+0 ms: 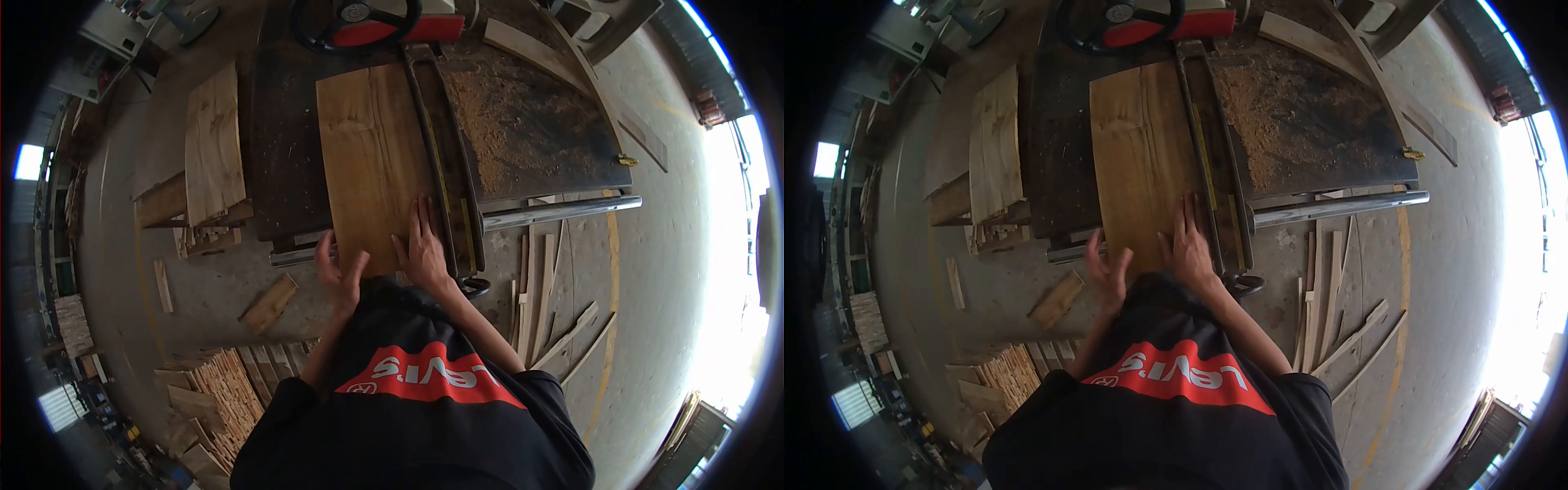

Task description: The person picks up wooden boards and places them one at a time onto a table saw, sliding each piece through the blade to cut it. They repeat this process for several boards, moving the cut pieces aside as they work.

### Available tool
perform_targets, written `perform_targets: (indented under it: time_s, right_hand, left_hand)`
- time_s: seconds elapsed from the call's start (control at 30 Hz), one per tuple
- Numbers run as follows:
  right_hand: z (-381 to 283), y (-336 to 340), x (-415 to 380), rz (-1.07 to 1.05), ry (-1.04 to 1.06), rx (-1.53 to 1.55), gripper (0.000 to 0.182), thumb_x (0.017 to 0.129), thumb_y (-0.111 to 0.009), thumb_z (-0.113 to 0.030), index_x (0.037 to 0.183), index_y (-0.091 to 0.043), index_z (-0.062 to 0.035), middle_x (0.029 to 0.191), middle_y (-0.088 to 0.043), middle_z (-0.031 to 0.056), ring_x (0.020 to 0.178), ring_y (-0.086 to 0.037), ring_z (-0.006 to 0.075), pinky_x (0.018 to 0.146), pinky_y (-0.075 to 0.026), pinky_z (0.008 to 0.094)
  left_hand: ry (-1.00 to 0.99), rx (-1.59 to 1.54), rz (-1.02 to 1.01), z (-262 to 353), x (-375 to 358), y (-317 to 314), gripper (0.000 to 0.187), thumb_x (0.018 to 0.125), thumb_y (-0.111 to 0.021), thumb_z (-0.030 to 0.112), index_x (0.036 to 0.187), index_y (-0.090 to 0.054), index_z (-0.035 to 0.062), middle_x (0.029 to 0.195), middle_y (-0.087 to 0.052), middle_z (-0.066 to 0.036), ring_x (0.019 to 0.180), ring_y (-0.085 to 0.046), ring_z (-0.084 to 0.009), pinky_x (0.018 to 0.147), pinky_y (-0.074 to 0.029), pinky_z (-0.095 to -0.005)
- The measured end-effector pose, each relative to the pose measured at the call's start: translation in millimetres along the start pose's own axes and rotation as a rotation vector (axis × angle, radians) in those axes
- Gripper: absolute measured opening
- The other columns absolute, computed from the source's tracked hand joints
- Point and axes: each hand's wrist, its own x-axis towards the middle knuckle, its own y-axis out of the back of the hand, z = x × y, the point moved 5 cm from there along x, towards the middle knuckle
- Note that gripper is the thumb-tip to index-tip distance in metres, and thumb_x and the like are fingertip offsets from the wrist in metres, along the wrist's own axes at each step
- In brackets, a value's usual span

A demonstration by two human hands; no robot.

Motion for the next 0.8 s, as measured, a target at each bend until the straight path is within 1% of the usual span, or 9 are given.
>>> perform_targets:
  time_s: [0.07, 0.17, 0.4, 0.47, 0.53, 0.57, 0.67, 0.77, 0.8]
  right_hand:
    - [2.2, -1.8, 0.2, 0.0, 0.029, 0.007, 0.082, 0.1, -0.064, -0.025, 0.158, -0.021, 0.0133, 0.167, -0.021, 0.0335, 0.155, -0.021, 0.0517, 0.127, -0.024, 0.054]
    - [2.4, -2.2, -1.8, -0.024, 0.051, -0.004, 0.082, 0.101, -0.062, -0.026, 0.159, -0.02, 0.0129, 0.167, -0.02, 0.0335, 0.155, -0.02, 0.0523, 0.127, -0.024, 0.0544]
    - [-24.9, 8.8, -12.5, -0.077, 0.129, 0.098, 0.079, 0.105, -0.056, -0.036, 0.16, -0.024, 0.0104, 0.164, -0.029, 0.0333, 0.151, -0.031, 0.0504, 0.125, -0.03, 0.0485]
    - [-19.3, -1.2, -8.9, -0.308, -0.031, 0.503, 0.077, 0.108, -0.049, -0.044, 0.161, -0.027, 0.008, 0.166, -0.03, 0.0305, 0.153, -0.032, 0.0451, 0.126, -0.027, 0.0483]
    - [-28.8, 5.2, -4.9, -0.612, -0.39, 1.08, 0.076, 0.112, -0.035, -0.055, 0.162, -0.032, 0.0024, 0.166, -0.033, 0.025, 0.155, -0.032, 0.035, 0.127, -0.027, 0.0414]
    - [-40.8, 13.8, -2.0, -0.543, -0.494, 1.442, 0.073, 0.111, -0.041, -0.054, 0.16, -0.038, 0.0008, 0.15, -0.056, 0.0175, 0.137, -0.053, 0.0224, 0.116, -0.04, 0.0355]
    - [-25.9, 38.5, 20.5, -0.389, -0.34, 1.219, 0.069, 0.109, -0.054, -0.037, 0.162, -0.033, 0.0021, 0.148, -0.056, 0.0166, 0.131, -0.057, 0.0213, 0.112, -0.044, 0.0344]
    - [8.2, 28.8, 21.3, -0.119, -0.327, 1.088, 0.067, 0.106, -0.06, -0.022, 0.161, -0.033, 0.0027, 0.148, -0.057, 0.0164, 0.13, -0.058, 0.0207, 0.108, -0.047, 0.0336]
    - [20.9, 17.8, 13.9, -0.06, -0.371, 1.029, 0.065, 0.105, -0.061, -0.018, 0.161, -0.034, 0.0012, 0.145, -0.059, 0.0152, 0.128, -0.059, 0.0195, 0.106, -0.048, 0.033]
  left_hand:
    - [0.594, -0.396, 0.258, -40.1, -24.2, -3.3, 0.08, 0.092, -0.082, 0.032, 0.149, -0.042, -0.006, 0.142, -0.056, -0.025, 0.13, -0.059, -0.0363, 0.109, -0.051, -0.0525]
    - [0.979, -1.046, -0.244, -58.6, -33.8, -13.4, 0.06, 0.099, -0.075, 0.027, 0.142, -0.049, -0.0059, 0.129, -0.064, -0.018, 0.119, -0.067, -0.0275, 0.102, -0.058, -0.0464]
    - [0.584, -0.47, 0.008, 35.0, -61.7, 39.2, 0.039, 0.099, -0.072, 0.025, 0.125, -0.067, -0.0034, 0.116, -0.072, -0.013, 0.108, -0.071, -0.0235, 0.093, -0.061, -0.0423]
    - [0.484, -0.112, 0.032, 71.9, -71.7, 62.6, 0.043, 0.096, -0.076, 0.028, 0.125, -0.069, -0.0029, 0.117, -0.073, -0.014, 0.105, -0.073, -0.0229, 0.09, -0.061, -0.0412]
    - [0.11, -0.104, -0.102, 140.0, -67.9, 60.4, 0.057, 0.088, -0.083, 0.035, 0.13, -0.069, -0.0018, 0.12, -0.074, -0.016, 0.106, -0.074, -0.0239, 0.09, -0.06, -0.0397]
    - [-0.082, -0.105, -0.169, 162.1, -66.1, 53.9, 0.065, 0.084, -0.086, 0.038, 0.132, -0.068, -0.0012, 0.121, -0.074, -0.017, 0.107, -0.074, -0.0243, 0.09, -0.06, -0.0389]
    - [-0.544, 0.154, -0.423, 155.9, -71.9, 20.6, 0.1, 0.068, -0.094, 0.048, 0.148, -0.058, 0.0006, 0.147, -0.06, -0.022, 0.136, -0.058, -0.037, 0.109, -0.05, -0.0507]
    - [-0.481, 0.758, -0.392, 120.7, -53.0, 1.6, 0.123, 0.06, -0.096, 0.052, 0.161, -0.04, 0.0066, 0.166, -0.031, -0.027, 0.155, -0.023, -0.0501, 0.121, -0.03, -0.0639]
    - [-0.318, 0.827, -0.475, 93.4, -44.1, 1.6, 0.14, 0.055, -0.097, 0.057, 0.167, -0.025, 0.0122, 0.171, -0.007, -0.031, 0.157, 0.001, -0.0554, 0.123, -0.014, -0.0715]
